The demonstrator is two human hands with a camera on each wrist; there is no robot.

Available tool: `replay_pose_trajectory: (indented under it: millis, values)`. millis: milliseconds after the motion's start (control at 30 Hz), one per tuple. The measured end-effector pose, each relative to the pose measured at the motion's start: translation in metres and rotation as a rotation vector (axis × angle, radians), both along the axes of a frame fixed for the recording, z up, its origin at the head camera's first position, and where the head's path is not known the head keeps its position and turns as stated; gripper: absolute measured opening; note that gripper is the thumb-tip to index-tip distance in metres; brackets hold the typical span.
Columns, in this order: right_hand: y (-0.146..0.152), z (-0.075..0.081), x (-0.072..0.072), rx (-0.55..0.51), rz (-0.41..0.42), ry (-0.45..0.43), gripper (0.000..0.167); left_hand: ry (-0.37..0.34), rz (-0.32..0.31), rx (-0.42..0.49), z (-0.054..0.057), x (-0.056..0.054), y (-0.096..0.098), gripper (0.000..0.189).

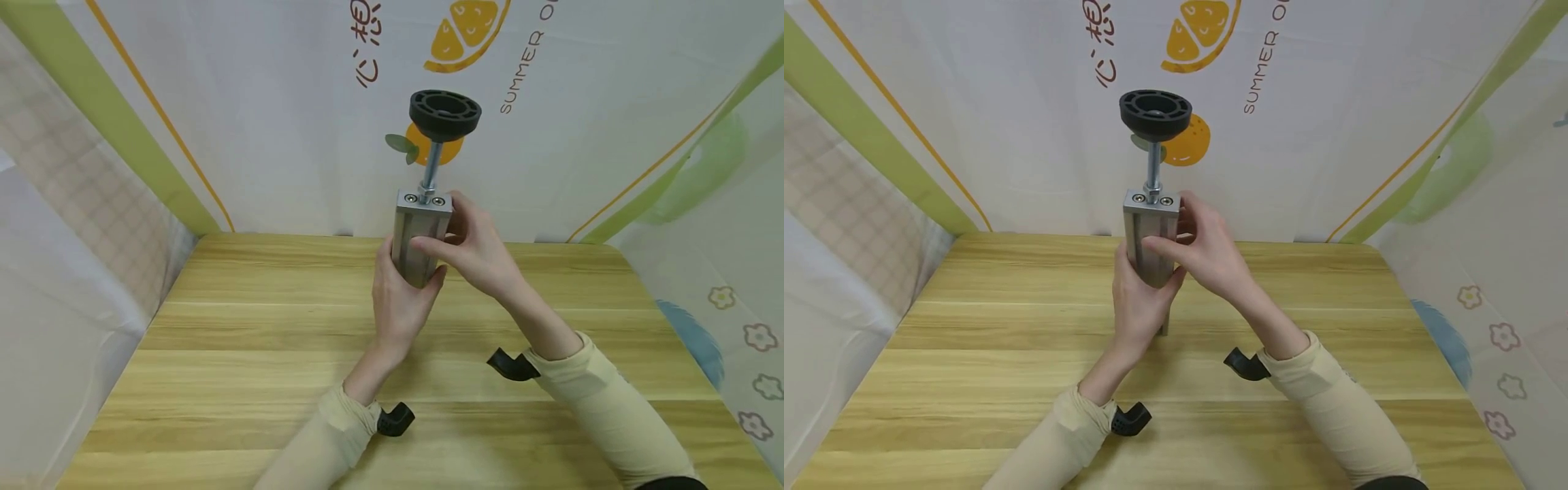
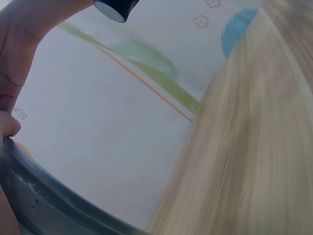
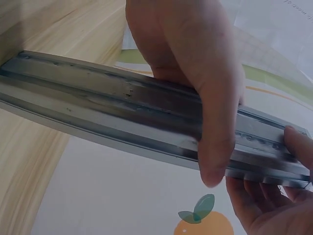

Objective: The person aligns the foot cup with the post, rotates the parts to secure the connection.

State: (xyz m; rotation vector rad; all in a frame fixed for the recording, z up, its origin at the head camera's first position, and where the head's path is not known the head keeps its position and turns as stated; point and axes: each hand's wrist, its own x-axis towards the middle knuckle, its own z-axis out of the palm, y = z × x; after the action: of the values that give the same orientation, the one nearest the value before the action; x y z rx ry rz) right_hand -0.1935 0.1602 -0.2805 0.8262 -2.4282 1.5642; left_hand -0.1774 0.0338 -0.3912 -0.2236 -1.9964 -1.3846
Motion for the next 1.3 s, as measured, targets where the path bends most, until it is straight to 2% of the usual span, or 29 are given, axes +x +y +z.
replay_pose_trajectory:
  millis: [367,767,1033,1300]
  values:
    - [0.001,-0.001,-0.003,-0.044,-0.045,0.004,0.045,-0.004,-0.049,-0.095,0.006,-0.006,-0.010,0.082]
    - [0.006,-0.004,0.001,-0.061,-0.105,-0.013,0.048,-0.035,-0.162,-0.250,0.021,-0.007,-0.034,0.080]
    - [0.012,-0.014,0.009,-0.081,-0.131,-0.064,0.053,-0.069,-0.264,-0.387,0.028,-0.010,-0.052,0.077]
    - [0.018,-0.025,0.018,-0.117,-0.147,-0.164,0.052,-0.132,-0.350,-0.551,0.038,-0.010,-0.067,0.080]
